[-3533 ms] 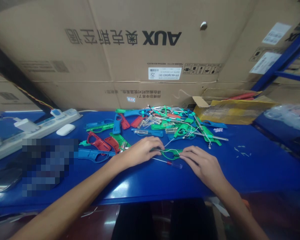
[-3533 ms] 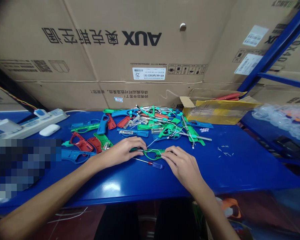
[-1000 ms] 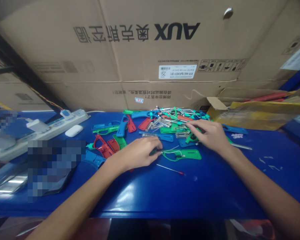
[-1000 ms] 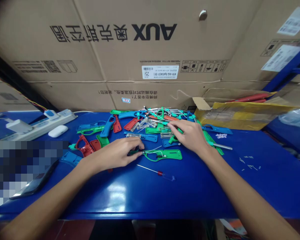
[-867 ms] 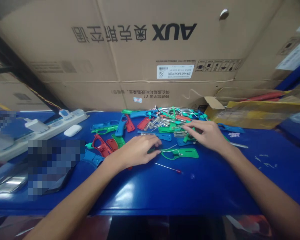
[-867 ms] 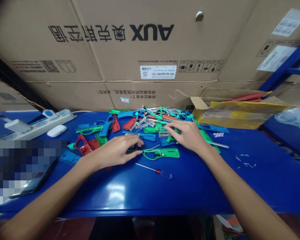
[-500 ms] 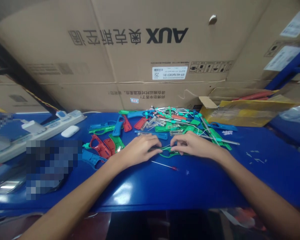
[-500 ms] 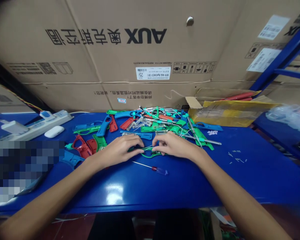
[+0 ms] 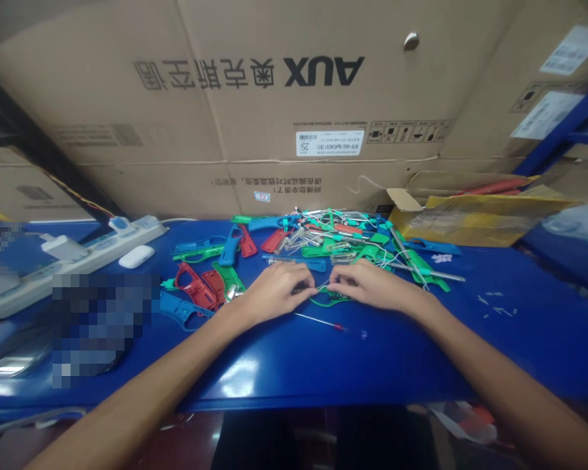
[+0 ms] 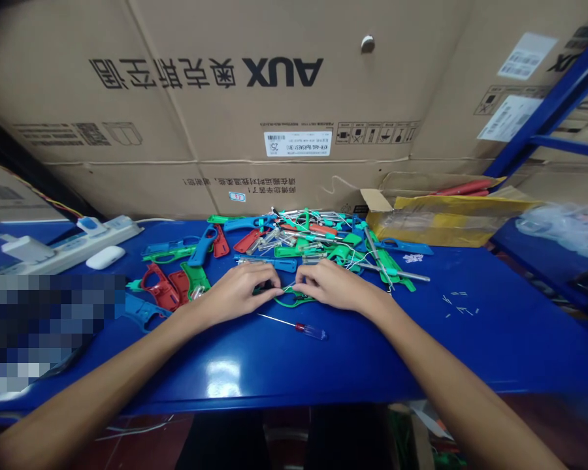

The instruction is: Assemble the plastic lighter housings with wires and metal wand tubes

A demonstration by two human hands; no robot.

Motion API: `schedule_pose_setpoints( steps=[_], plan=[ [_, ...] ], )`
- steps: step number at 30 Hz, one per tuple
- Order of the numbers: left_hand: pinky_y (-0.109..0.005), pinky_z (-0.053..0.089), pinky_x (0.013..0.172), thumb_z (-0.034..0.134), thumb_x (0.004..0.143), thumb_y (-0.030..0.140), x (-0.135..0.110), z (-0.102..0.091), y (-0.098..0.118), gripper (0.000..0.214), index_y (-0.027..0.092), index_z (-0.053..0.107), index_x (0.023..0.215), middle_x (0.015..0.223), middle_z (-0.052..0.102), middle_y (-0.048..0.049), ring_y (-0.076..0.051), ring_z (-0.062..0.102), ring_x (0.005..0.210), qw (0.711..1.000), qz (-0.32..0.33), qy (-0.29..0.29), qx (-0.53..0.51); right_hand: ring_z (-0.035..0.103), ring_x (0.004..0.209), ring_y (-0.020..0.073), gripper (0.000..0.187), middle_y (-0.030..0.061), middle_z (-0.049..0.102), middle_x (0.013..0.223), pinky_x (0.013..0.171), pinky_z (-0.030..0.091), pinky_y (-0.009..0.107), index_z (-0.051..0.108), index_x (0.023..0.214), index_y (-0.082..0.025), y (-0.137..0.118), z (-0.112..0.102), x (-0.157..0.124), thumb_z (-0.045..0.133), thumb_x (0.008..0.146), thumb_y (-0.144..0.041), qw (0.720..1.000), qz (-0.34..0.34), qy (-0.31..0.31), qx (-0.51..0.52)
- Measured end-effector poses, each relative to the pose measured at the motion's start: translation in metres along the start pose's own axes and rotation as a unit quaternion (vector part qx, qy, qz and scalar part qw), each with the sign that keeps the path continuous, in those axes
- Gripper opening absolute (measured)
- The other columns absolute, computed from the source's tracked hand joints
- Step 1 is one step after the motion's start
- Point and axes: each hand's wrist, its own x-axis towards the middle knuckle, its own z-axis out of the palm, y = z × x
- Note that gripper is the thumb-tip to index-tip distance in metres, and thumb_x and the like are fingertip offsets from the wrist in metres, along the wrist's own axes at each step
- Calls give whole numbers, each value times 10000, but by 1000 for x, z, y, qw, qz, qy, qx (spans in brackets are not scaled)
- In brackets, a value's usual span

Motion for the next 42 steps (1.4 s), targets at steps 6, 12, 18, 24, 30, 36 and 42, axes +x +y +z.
schedule_pose_setpoints(
  steps=[6, 12, 18, 24, 30, 36, 42],
  plan=[
    [-319, 460, 802, 577, 991, 337, 0, 1, 1, 182, 184, 652, 929, 913, 701, -17, -180, 641, 869, 1000, 1, 5, 6, 513, 582, 113, 157, -24, 607, 653, 576, 331, 259, 622, 855, -183, 3, 5, 1, 566, 960, -286, 1000, 1, 17, -13],
    [-299, 465, 724, 587, 957, 316, 2, 3, 4, 158, 194, 674, 905, 870, 700, -18, -167, 633, 777, 998, -55, 14, -23, 517, 590, 112, 159, -27, 612, 661, 587, 318, 255, 627, 857, -187, 5, 4, 2, 597, 956, -308, 1000, -4, 8, -1],
    [-266, 435, 648, 654, 911, 280, 3, 5, 7, 79, 205, 678, 904, 844, 694, 5, -149, 615, 707, 992, -118, 14, -53, 491, 585, 120, 315, -20, 586, 635, 583, 287, 261, 584, 761, -189, 3, 8, 4, 533, 1007, -380, 998, -1, 46, -47],
    [-317, 457, 780, 590, 968, 285, 2, 6, 6, 115, 194, 658, 952, 907, 697, -9, -180, 650, 837, 999, -36, 27, 24, 519, 588, 117, 189, -18, 630, 659, 578, 296, 249, 631, 828, -185, 2, 11, 7, 623, 951, -327, 997, 35, 47, -45],
    [-354, 389, 870, 542, 1021, 337, 2, 5, 4, 187, 205, 675, 1008, 961, 717, -17, -195, 669, 925, 995, 16, 17, 101, 521, 594, 125, 154, -19, 626, 670, 579, 306, 260, 628, 886, -197, 2, 8, 5, 600, 956, -331, 997, 26, 48, -47],
    [-348, 365, 861, 555, 1018, 316, 1, 5, 6, 173, 208, 691, 1010, 975, 712, -9, -194, 666, 924, 992, 21, 19, 125, 570, 620, 129, 132, -21, 666, 709, 594, 322, 264, 662, 967, -222, 3, 6, 4, 563, 980, -310, 996, -16, 44, -72],
    [-350, 373, 863, 548, 1016, 284, 2, 5, 7, 180, 190, 699, 989, 950, 702, -18, -196, 666, 909, 989, 30, 19, 140, 632, 655, 180, 156, 47, 740, 792, 553, 240, 308, 680, 916, -193, -16, 11, 6, 541, 978, -227, 961, -23, 40, -272]
  ],
)
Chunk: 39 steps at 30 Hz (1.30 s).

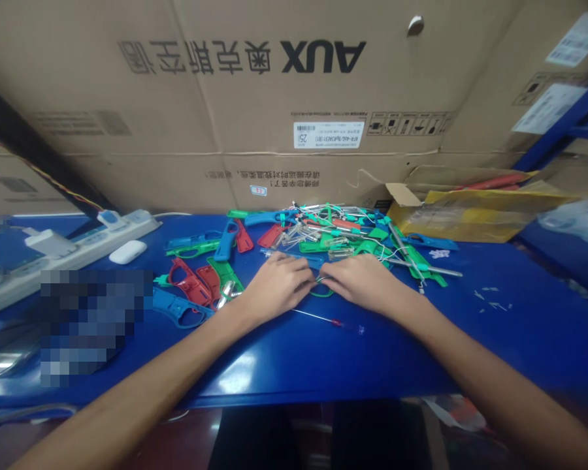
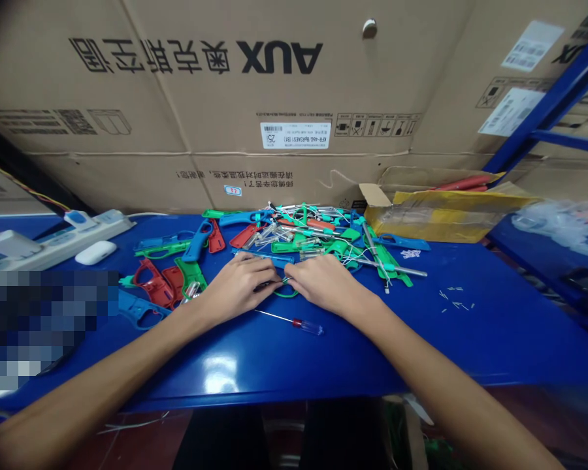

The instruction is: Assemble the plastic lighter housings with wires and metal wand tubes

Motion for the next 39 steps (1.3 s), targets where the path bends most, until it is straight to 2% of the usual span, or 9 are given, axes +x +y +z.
schedule_pose_setpoints(
  steps=[2, 5, 12, 18, 22, 34, 39],
  plan=[
    [-348, 379, 860, 556, 1012, 285, 0, 0, -1, 176, 184, 697, 987, 947, 701, -22, -200, 668, 915, 1000, 3, -1, -2, 641, 652, 197, 183, 84, 747, 794, 554, 231, 324, 689, 898, -166, -7, -1, 2, 523, 972, -184, 998, -9, -12, -62],
    [-340, 384, 857, 563, 1009, 287, 1, 1, -3, 171, 180, 695, 990, 953, 703, -27, -200, 668, 921, 1000, 6, -1, -10, 645, 641, 203, 197, 102, 746, 770, 559, 227, 333, 698, 885, -149, -10, -1, 3, 519, 964, -172, 994, -18, -30, -99],
    [-335, 391, 863, 554, 1015, 285, 0, 1, -3, 176, 186, 697, 983, 953, 692, -18, -192, 662, 921, 1000, 16, 2, 0, 618, 613, 166, 172, 52, 760, 810, 535, 157, 324, 664, 989, -160, -5, 2, -1, 511, 998, -236, 999, -1, -1, -51],
    [-354, 391, 887, 548, 1010, 264, -1, 1, -1, 171, 184, 697, 981, 940, 700, -19, -195, 663, 910, 1000, 7, 8, 7, 633, 655, 154, 196, 22, 759, 851, 547, 193, 308, 669, 928, -188, -2, 4, -1, 501, 1008, -250, 1000, -5, 14, 2],
    [-367, 399, 895, 555, 993, 232, 0, 3, 2, 158, 167, 697, 969, 930, 706, -22, -200, 668, 916, 1000, -7, 13, 0, 633, 648, 155, 209, 29, 752, 827, 548, 188, 310, 669, 921, -174, -2, 7, -1, 501, 1013, -258, 1000, 4, 23, 2],
    [-373, 426, 880, 589, 973, 223, 1, 4, 2, 121, 162, 689, 941, 932, 724, -18, -210, 678, 923, 999, -42, 5, -20, 626, 648, 147, 165, 33, 753, 848, 539, 168, 310, 664, 911, -172, -6, 0, -2, 538, 986, -248, 1000, -11, -2, -5],
    [-367, 441, 864, 586, 974, 223, 2, 4, 2, 123, 159, 681, 931, 922, 715, -33, -217, 671, 914, 999, -39, 1, -20, 636, 635, 165, 156, 61, 753, 814, 536, 156, 325, 672, 894, -151, -9, 1, 0, 549, 977, -198, 997, -25, -19, -70]
  ],
)
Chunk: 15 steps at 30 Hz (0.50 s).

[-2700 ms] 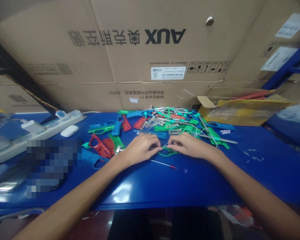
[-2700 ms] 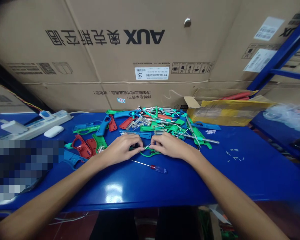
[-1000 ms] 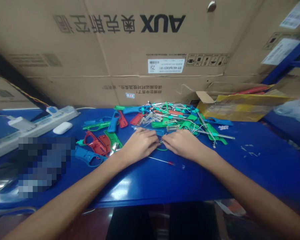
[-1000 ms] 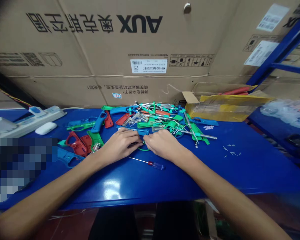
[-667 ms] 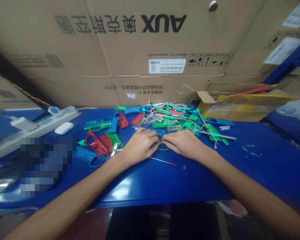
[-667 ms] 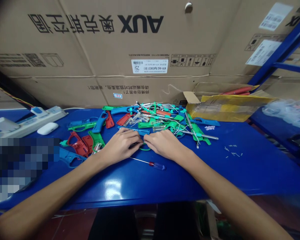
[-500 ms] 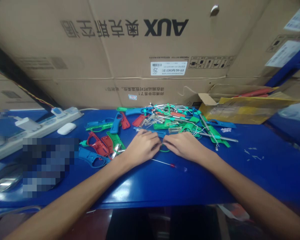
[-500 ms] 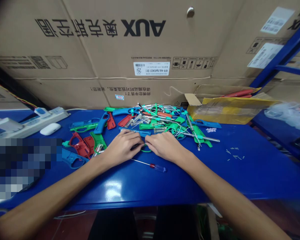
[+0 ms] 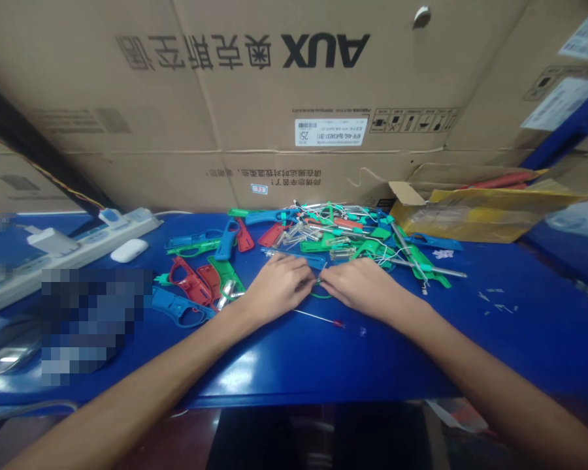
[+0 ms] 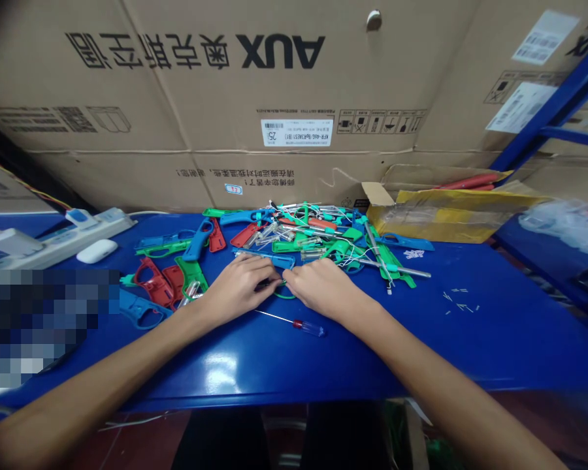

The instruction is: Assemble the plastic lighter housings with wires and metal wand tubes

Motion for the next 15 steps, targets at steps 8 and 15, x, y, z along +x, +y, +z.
schedule_pose_setpoints(
  steps=[8, 15],
  plan=[
    [-367, 443, 861, 587, 994, 307, -1, -4, 0, 165, 170, 675, 965, 924, 700, -33, -216, 665, 914, 1000, 17, -3, -16, 636, 594, 175, 150, 79, 755, 770, 528, 166, 331, 674, 857, -139, 0, 6, 2, 557, 950, -133, 999, -19, 12, -28],
    [-367, 454, 860, 602, 988, 324, -1, -4, 0, 180, 164, 681, 970, 942, 701, -39, -212, 664, 919, 1000, 18, -6, -18, 616, 576, 161, 170, 91, 724, 695, 543, 222, 311, 658, 816, -126, -1, 3, 1, 542, 935, -92, 998, -39, 20, -46]
  ],
)
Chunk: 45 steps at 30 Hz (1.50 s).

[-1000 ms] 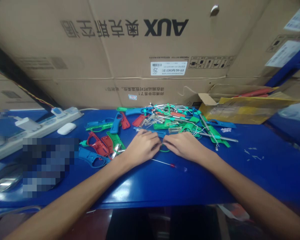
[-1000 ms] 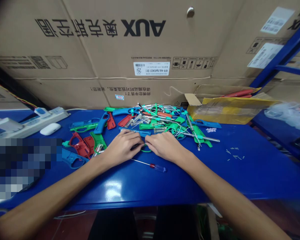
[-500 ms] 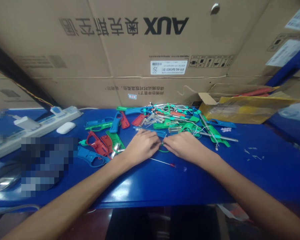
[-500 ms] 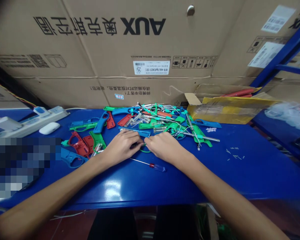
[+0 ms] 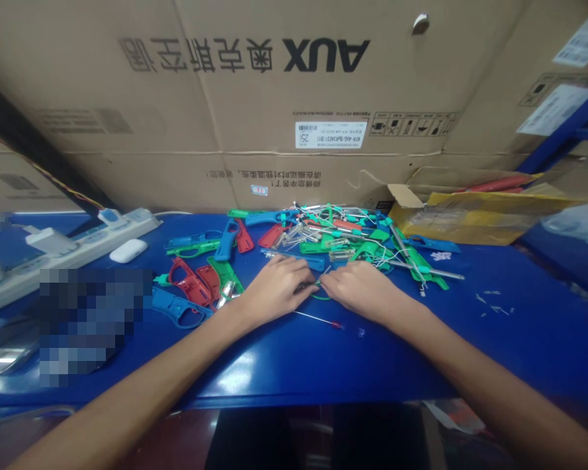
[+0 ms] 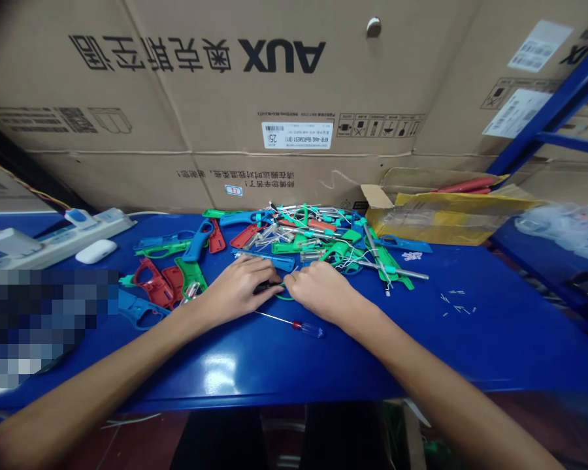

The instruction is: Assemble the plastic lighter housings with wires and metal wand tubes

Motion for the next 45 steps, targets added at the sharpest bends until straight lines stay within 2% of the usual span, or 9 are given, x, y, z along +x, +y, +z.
schedule_pose_setpoints(
  steps=[8, 12, 25, 29, 34, 38, 42, 45],
  plan=[
    [-369, 459, 881, 560, 1008, 319, -1, 1, -2, 199, 168, 688, 987, 945, 692, -36, -204, 657, 917, 1000, 11, 5, -2, 611, 598, 157, 225, 71, 735, 767, 536, 185, 324, 651, 858, -148, 3, 0, -1, 479, 989, -212, 996, 51, 6, 75],
    [-358, 452, 876, 528, 1011, 250, -2, 0, -4, 186, 177, 699, 1009, 969, 694, -39, -198, 652, 932, 1000, 22, 1, -1, 602, 612, 153, 200, 56, 737, 799, 539, 186, 316, 656, 903, -164, 3, -3, -1, 480, 981, -220, 990, 75, -15, 118],
    [-351, 412, 862, 557, 984, 217, 0, 2, -3, 151, 192, 705, 966, 935, 709, -15, -198, 667, 926, 1000, -4, 4, 6, 564, 624, 137, 95, -21, 663, 697, 562, 204, 274, 661, 940, -210, 3, 1, 1, 568, 919, -210, 963, 158, -15, 219],
    [-362, 392, 883, 563, 980, 209, -1, 0, -2, 131, 200, 694, 976, 933, 730, -7, -193, 672, 911, 1000, -13, 19, 21, 552, 599, 130, 103, -24, 661, 687, 549, 193, 278, 655, 918, -215, 2, 0, 0, 553, 929, -210, 970, 142, -9, 199],
    [-365, 393, 872, 556, 963, 198, 0, 0, 1, 137, 186, 674, 895, 883, 720, -17, -196, 664, 884, 998, -4, 24, 56, 579, 624, 142, 160, 10, 701, 752, 537, 182, 299, 660, 895, -193, 0, -6, 0, 516, 960, -218, 984, 106, -11, 142],
    [-346, 398, 835, 562, 942, 185, 0, 1, 2, 137, 189, 663, 850, 853, 710, -7, -190, 661, 850, 998, -14, 31, 48, 648, 767, 177, 156, 44, 733, 882, 567, 265, 290, 687, 926, -173, -1, -15, -5, 551, 964, -237, 990, 55, -27, 128],
    [-334, 403, 809, 559, 923, 159, 1, 1, 4, 136, 187, 668, 846, 859, 722, -1, -184, 668, 831, 999, -35, 32, 13, 680, 797, 203, 192, 63, 748, 908, 605, 346, 292, 723, 952, -171, -5, -23, -8, 551, 982, -252, 991, 58, -68, 103],
    [-340, 411, 829, 557, 918, 159, 1, 1, 4, 140, 188, 679, 854, 873, 730, -8, -189, 675, 852, 999, -40, 32, 3, 696, 795, 223, 216, 75, 752, 893, 606, 375, 299, 729, 993, -165, -6, -24, -10, 536, 995, -261, 993, 54, -75, 79]
  ],
)
